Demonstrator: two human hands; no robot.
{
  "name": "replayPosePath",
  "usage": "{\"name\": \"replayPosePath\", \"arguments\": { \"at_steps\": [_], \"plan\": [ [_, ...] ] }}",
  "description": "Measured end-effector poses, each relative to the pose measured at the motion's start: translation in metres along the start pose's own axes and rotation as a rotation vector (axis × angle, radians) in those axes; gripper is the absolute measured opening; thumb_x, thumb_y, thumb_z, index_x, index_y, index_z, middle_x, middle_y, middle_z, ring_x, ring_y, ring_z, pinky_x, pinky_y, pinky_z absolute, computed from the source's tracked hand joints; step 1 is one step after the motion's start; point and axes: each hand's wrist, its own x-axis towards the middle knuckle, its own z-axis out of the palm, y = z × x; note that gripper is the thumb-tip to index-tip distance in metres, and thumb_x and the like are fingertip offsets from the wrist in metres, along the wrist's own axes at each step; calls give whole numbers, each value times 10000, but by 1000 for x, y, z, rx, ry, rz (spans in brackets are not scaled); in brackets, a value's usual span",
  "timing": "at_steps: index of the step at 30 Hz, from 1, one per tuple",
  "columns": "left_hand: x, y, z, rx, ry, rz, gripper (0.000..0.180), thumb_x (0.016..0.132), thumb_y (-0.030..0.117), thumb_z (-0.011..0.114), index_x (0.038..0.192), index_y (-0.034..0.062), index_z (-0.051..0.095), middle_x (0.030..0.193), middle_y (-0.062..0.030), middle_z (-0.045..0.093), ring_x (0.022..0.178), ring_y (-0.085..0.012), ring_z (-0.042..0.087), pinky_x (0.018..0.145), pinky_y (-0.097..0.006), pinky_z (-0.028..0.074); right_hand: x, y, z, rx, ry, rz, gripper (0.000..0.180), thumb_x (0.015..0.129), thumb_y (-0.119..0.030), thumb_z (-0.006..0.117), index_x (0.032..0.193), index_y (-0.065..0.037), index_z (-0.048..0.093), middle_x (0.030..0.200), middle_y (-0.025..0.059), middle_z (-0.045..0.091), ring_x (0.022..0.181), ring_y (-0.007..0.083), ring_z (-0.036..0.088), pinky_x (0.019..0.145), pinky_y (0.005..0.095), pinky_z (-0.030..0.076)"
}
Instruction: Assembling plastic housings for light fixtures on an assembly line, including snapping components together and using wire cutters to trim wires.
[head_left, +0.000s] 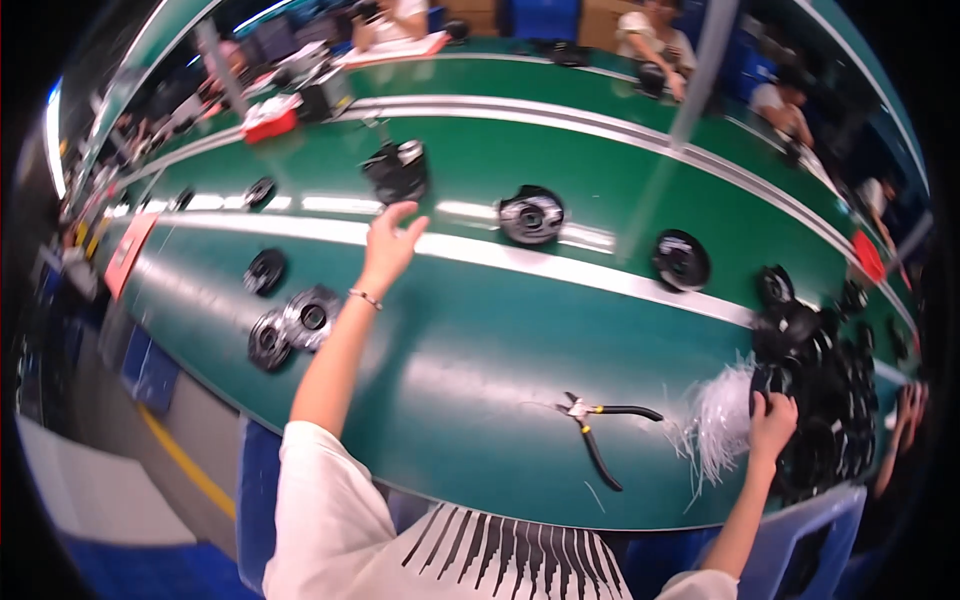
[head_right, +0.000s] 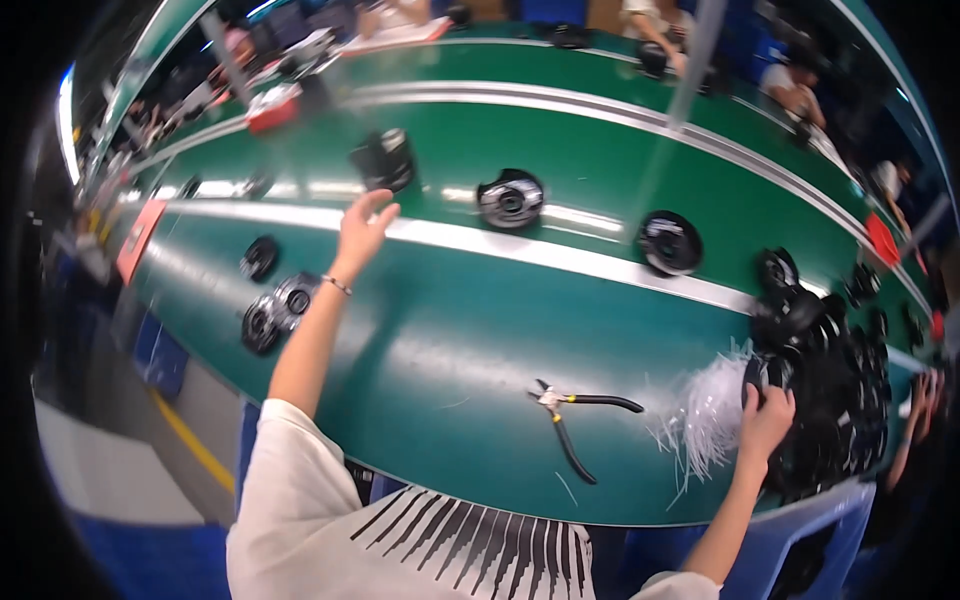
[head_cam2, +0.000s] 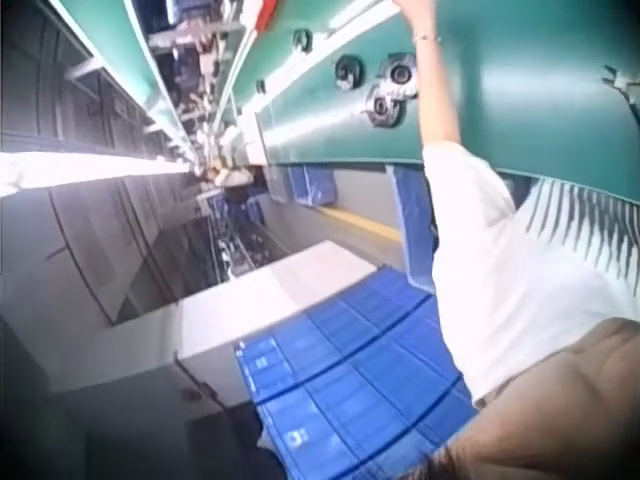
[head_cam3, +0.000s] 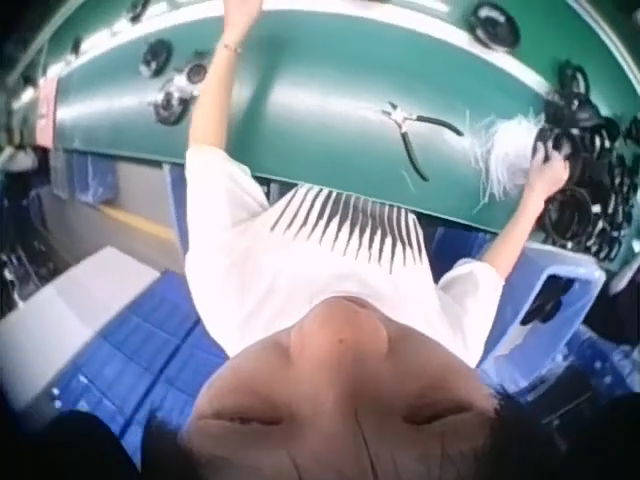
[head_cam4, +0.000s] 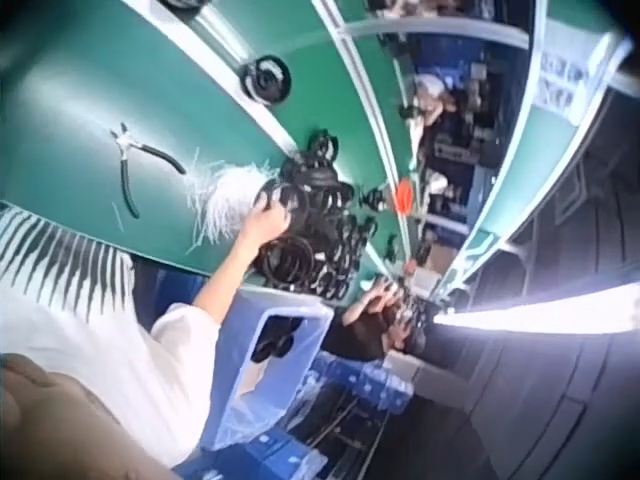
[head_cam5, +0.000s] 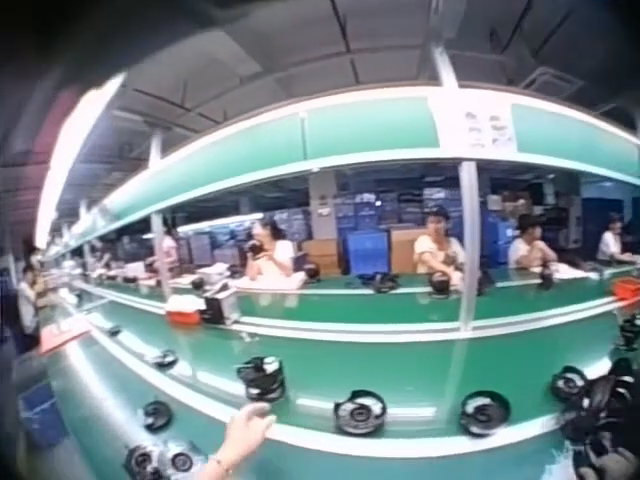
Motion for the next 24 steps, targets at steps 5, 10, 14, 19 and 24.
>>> {"name": "replayPosePath", "arguments": {
  "at_steps": [5, 10, 14, 19, 24],
  "plan": [
    [-18, -28, -157, 602, -23, -170, 415, 656, 217, 674, 1006, 18, 573, 1010, -149, 587, 971, -268, 551, 848, -335, 425, 31, -52, 2, 150, -37, 14, 153, 728, -113, 614, 717, 17, 535, 652, 148, 528, 584, 298, 523, 545, 358, 403],
    [-53, -46, -203, 753, -256, -167, 518, 620, 213, 711, 1075, 37, 537, 1042, -163, 567, 1021, -324, 507, 903, -348, 383, 22, -72, 8, 219, 39, -66, 135, 737, -103, 621, 719, -1, 534, 694, 111, 556, 608, 255, 535, 544, 331, 415],
    [-57, -44, -205, 739, -311, -280, 475, 599, 176, 724, 1023, 31, 563, 928, -142, 605, 971, -295, 539, 874, -351, 401, 38, -155, -21, 498, 84, -234, 111, 679, 7, 644, 722, 13, 542, 735, 116, 572, 643, 259, 553, 582, 305, 438],
    [-52, -28, -175, 510, -81, 11, 333, 631, 31, 661, 953, 28, 576, 889, -139, 592, 775, -269, 576, 689, -326, 466, 20, -250, -22, 784, -78, -520, 144, 628, -28, 680, 702, -10, 558, 713, 110, 577, 601, 250, 567, 524, 312, 456],
    [-65, 8, -103, -206, -37, -142, 314, 726, -29, 575, 1027, -33, 485, 932, -92, 574, 827, -143, 569, 735, -243, 457, -12, -307, 19, 767, -416, -534, 157, 619, -115, 693, 701, -20, 599, 748, 92, 600, 662, 253, 579, 594, 339, 474]
  ]
}}
